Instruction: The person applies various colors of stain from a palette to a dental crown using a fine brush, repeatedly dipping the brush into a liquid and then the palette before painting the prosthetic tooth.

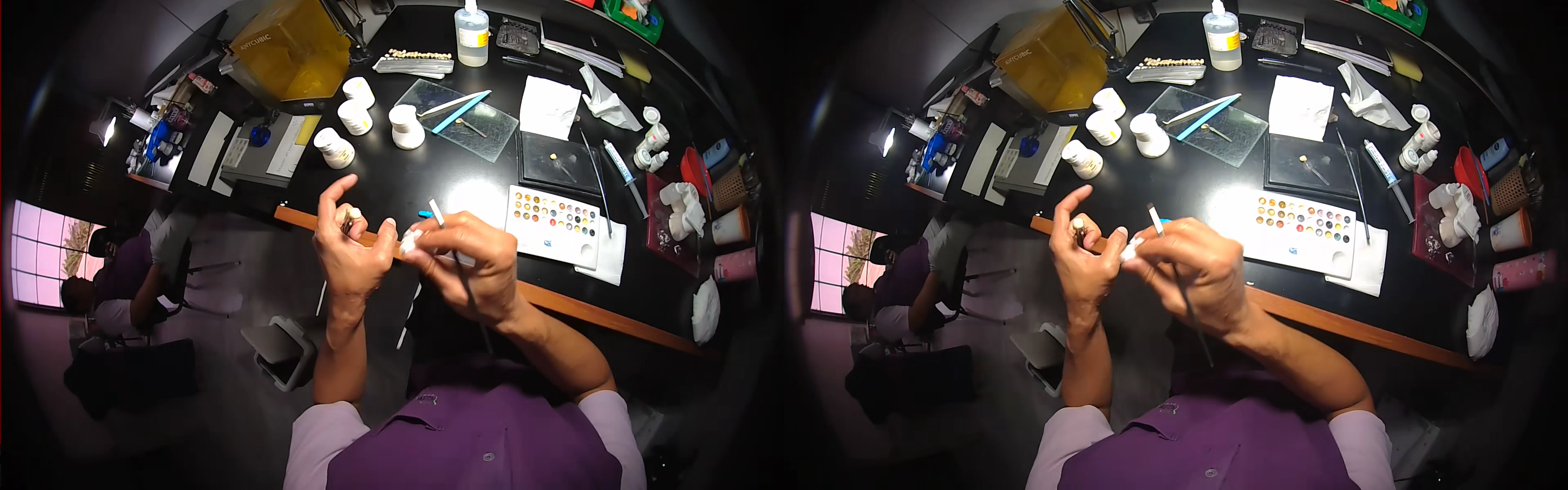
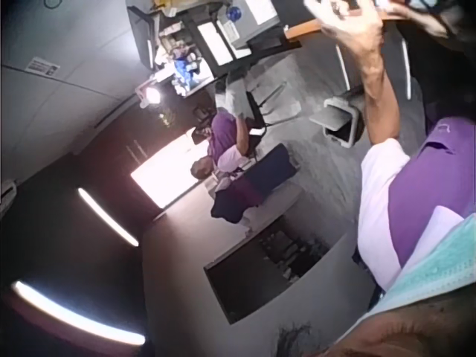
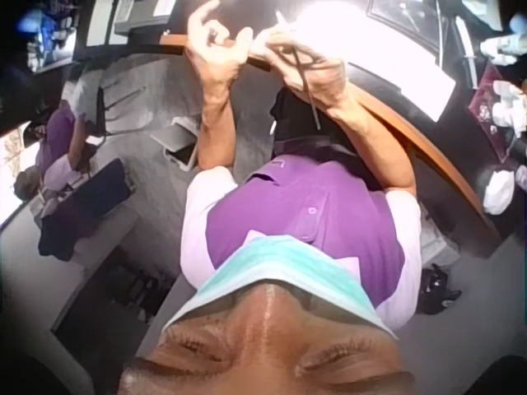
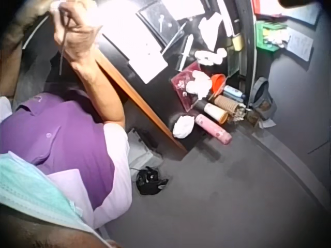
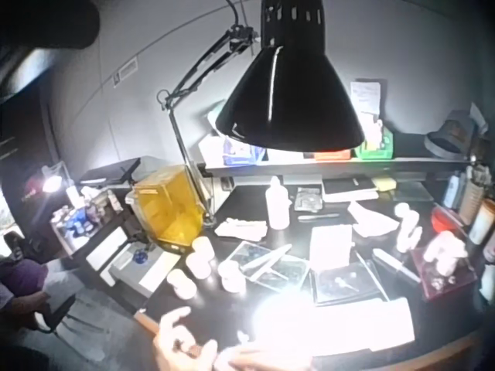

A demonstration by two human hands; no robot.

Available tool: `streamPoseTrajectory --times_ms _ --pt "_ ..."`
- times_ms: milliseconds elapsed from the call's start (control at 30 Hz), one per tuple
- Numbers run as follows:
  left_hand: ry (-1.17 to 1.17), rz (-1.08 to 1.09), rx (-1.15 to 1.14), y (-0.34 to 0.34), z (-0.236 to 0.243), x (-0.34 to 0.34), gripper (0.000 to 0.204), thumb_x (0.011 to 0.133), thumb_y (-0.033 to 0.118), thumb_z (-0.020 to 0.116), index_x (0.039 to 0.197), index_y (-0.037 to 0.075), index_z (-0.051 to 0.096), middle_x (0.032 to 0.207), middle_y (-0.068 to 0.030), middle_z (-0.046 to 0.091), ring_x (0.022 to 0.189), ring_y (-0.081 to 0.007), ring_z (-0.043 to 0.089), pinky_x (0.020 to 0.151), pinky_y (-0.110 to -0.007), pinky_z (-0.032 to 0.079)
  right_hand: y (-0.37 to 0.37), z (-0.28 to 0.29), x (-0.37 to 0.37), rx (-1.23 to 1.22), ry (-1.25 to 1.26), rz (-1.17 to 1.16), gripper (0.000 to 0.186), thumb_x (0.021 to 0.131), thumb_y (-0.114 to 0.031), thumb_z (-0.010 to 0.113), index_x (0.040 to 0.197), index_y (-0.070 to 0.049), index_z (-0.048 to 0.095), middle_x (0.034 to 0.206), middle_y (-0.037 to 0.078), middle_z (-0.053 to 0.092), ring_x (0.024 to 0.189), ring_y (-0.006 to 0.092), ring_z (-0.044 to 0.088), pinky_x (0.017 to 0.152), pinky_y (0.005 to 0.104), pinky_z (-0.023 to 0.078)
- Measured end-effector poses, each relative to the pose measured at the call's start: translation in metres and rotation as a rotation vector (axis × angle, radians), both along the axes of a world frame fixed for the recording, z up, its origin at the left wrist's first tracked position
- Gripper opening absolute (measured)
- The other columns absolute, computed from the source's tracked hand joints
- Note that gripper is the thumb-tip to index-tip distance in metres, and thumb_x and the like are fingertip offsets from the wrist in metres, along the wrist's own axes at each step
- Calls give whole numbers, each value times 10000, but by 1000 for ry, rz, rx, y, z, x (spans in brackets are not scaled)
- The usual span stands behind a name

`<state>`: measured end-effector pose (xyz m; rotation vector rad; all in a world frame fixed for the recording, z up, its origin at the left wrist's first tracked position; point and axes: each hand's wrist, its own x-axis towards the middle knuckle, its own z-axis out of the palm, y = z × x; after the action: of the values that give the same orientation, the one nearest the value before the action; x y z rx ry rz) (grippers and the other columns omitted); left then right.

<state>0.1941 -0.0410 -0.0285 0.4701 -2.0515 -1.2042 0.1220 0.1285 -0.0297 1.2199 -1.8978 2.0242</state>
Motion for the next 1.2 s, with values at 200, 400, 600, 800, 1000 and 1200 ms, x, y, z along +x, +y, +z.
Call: streamPoseTrajectory --times_ms 200,400,600,800,1000,1200 --pt "-32 37 6 12 -2 -1 990 734 -59 903 1583 73 412 805 38 413 717 -68 386 641 -211 349 -11 -3 6 -19 195 -24 211 782 -15 884 959 -105 813 956 44 782 854 265 673 779 381 550" --pt "-77 -7 -21 18 -4 3 1015 743 -78 871 1610 68 364 819 33 431 728 -65 405 641 -206 362 -13 -8 -9 45 120 -45 161 798 -6 858 920 -98 806 932 53 777 856 262 696 741 387 551" --pt "-58 -30 14 17 -7 -3 1045 737 -68 888 1620 65 346 850 12 459 758 -80 439 648 -210 403 -9 -6 -9 125 116 -75 116 842 5 828 922 -63 778 894 88 725 813 295 673 715 408 542" --pt "-79 13 35 13 -11 -10 1079 734 -46 932 1630 69 342 867 0 467 809 -102 479 692 -219 446 1 6 7 128 125 16 179 804 64 783 944 -46 768 911 99 719 840 297 677 733 403 548" --pt "-90 -50 2 25 -1 -9 1055 754 -44 910 1632 60 335 871 -4 481 811 -111 498 731 -225 465 -5 -5 -9 117 134 -159 151 803 17 822 933 -53 788 902 80 739 843 290 696 741 394 550" --pt "-58 -3 -14 24 -4 -17 1041 752 -57 887 1628 53 337 855 -12 503 789 -113 513 720 -241 478 -1 -2 1 114 95 -189 133 845 5 871 946 -24 789 888 102 766 794 258 710 697 362 554"
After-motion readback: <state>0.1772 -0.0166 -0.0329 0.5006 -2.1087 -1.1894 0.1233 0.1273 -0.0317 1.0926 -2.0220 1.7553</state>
